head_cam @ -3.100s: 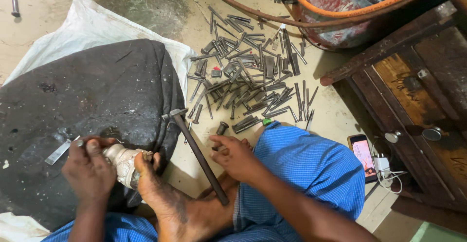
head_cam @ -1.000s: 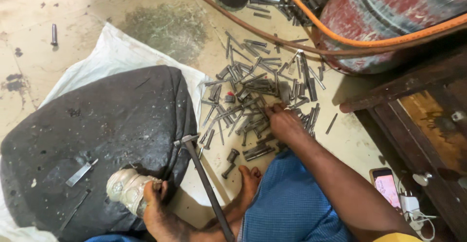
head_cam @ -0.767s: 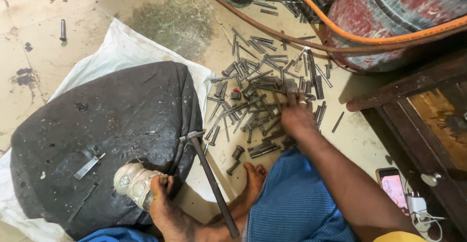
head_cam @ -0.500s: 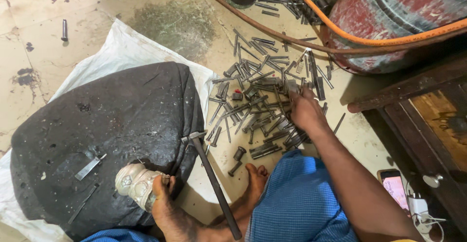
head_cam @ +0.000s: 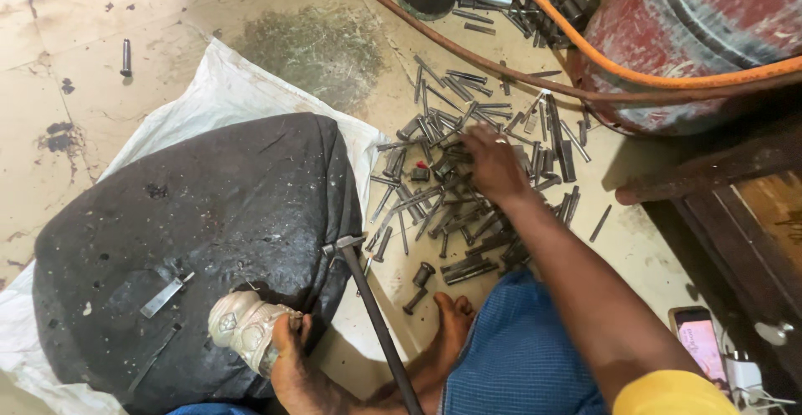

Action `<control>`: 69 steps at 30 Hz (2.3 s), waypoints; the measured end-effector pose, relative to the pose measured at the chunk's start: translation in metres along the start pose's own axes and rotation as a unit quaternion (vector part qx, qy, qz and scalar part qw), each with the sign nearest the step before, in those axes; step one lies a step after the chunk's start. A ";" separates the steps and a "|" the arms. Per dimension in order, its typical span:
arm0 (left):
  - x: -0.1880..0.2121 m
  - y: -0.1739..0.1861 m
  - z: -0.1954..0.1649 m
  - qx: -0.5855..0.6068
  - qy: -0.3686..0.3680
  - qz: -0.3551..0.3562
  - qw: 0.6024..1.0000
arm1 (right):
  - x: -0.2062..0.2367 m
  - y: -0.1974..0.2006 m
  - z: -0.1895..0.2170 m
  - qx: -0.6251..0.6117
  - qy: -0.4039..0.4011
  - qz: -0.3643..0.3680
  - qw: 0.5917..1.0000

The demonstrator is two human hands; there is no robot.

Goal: The person holds a small cylindrical metal object in the left hand and repeatedly strikes it with a hammer using a punch held in the right hand. The person occasionally rotates the object to work on different sides and selects different punches from a pile on the floor.

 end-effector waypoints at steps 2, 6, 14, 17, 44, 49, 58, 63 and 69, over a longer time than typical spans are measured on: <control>-0.003 -0.003 0.000 0.001 -0.004 -0.002 1.000 | -0.011 0.001 0.017 0.009 0.049 -0.054 0.997; -0.008 -0.007 0.001 -0.002 -0.003 -0.006 1.000 | -0.021 -0.006 0.033 0.005 0.054 0.028 0.998; -0.012 -0.005 0.003 -0.005 -0.003 -0.013 1.000 | -0.028 -0.003 0.016 -0.076 -0.062 0.039 0.994; -0.015 -0.006 0.004 -0.002 -0.007 -0.007 1.000 | -0.031 0.005 0.007 -0.123 -0.025 -0.152 0.980; -0.020 0.002 0.006 -0.004 -0.008 0.003 1.000 | -0.046 -0.008 -0.033 -0.132 -0.243 0.090 0.957; -0.023 0.002 0.005 -0.003 -0.005 0.007 1.000 | -0.038 -0.015 -0.031 0.005 -0.139 0.069 0.988; -0.023 0.007 0.001 0.002 -0.010 0.008 1.000 | -0.032 -0.010 0.000 0.060 -0.032 0.101 0.993; -0.020 0.012 -0.001 0.004 -0.006 0.013 1.000 | -0.009 0.009 0.005 -0.174 -0.178 0.081 0.965; -0.008 0.021 -0.002 0.004 -0.002 0.025 1.000 | 0.055 0.023 0.034 -0.241 -0.124 -0.029 0.962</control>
Point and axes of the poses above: each hand's wrist, its own x-axis away from the middle knuckle, its own y-axis out of the back of the hand, z = x × y, the point moved 3 cm from there along -x, towards the middle knuckle, and after that the axes turned 7 degrees about x, right-handed, at the moved point
